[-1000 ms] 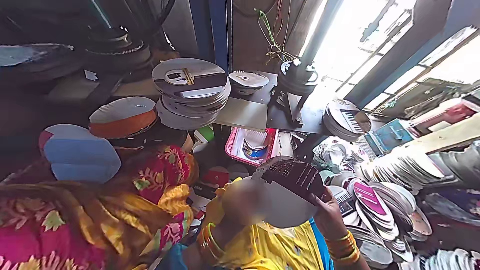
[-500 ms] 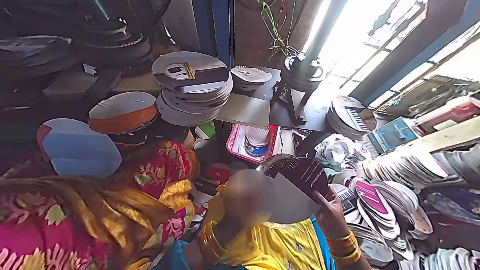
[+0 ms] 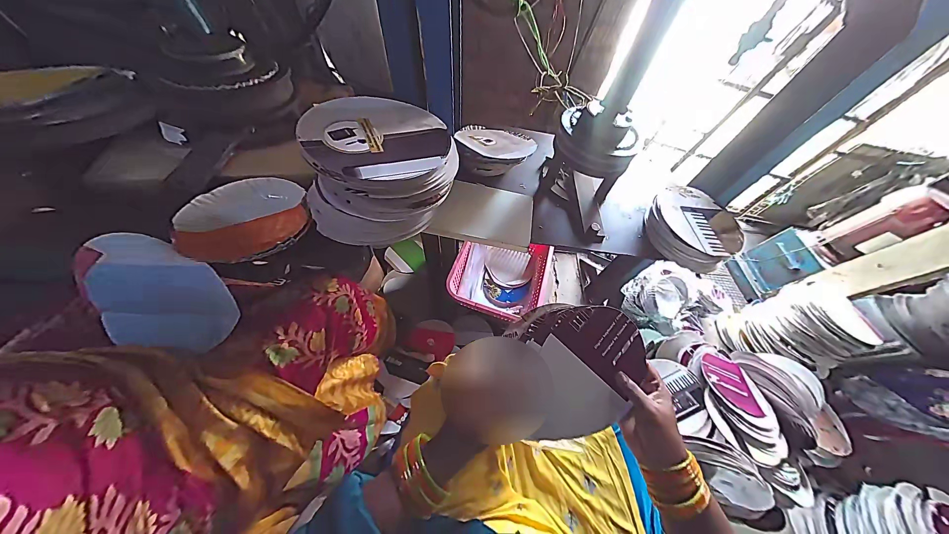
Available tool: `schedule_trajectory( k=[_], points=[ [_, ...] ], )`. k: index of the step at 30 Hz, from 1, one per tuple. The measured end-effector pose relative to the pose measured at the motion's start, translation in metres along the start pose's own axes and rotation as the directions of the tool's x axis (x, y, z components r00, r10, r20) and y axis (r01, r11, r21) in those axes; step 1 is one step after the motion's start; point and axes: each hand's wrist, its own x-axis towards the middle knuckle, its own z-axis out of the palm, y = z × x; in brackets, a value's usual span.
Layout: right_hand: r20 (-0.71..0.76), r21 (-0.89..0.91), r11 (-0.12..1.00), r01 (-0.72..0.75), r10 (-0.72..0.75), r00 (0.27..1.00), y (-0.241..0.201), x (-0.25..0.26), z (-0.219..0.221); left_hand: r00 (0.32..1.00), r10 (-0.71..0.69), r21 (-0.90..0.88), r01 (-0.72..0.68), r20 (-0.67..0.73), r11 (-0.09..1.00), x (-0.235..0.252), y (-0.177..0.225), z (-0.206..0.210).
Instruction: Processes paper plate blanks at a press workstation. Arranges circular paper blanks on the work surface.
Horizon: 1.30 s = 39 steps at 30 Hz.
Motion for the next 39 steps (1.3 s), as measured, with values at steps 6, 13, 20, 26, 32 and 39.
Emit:
schedule_trajectory(
  k=[6,13,20,26,32,39],
  points=[
    [0.021,0.03,0.999,-0.042,0.042,0.999,0.001,-0.001,0.0,0.975,-0.224,-0.23,0.218,0.002,0.948,0.0,0.006,0.002],
    [0.016,0.069,0.997,-0.032,0.031,0.999,0.001,0.0,0.0,0.98,-0.19,-0.134,0.197,0.062,0.971,0.0,0.009,-0.001],
    [0.027,0.057,0.998,-0.031,0.029,0.999,0.002,0.0,-0.001,0.989,-0.136,-0.12,0.141,0.049,0.983,-0.001,0.009,-0.001],
    [0.032,0.072,0.997,-0.035,0.033,0.999,0.003,0.0,-0.003,0.984,-0.173,-0.151,0.177,0.04,0.972,-0.001,0.006,0.0],
    [0.024,0.077,0.996,-0.053,0.051,0.998,0.002,0.0,-0.001,0.959,-0.281,-0.279,0.28,0.04,0.919,0.0,0.01,0.003],
    [0.034,0.09,0.995,-0.052,0.049,0.998,0.002,-0.001,-0.001,0.976,-0.21,-0.26,0.219,0.064,0.94,-0.002,0.001,0.001]
  ],
)
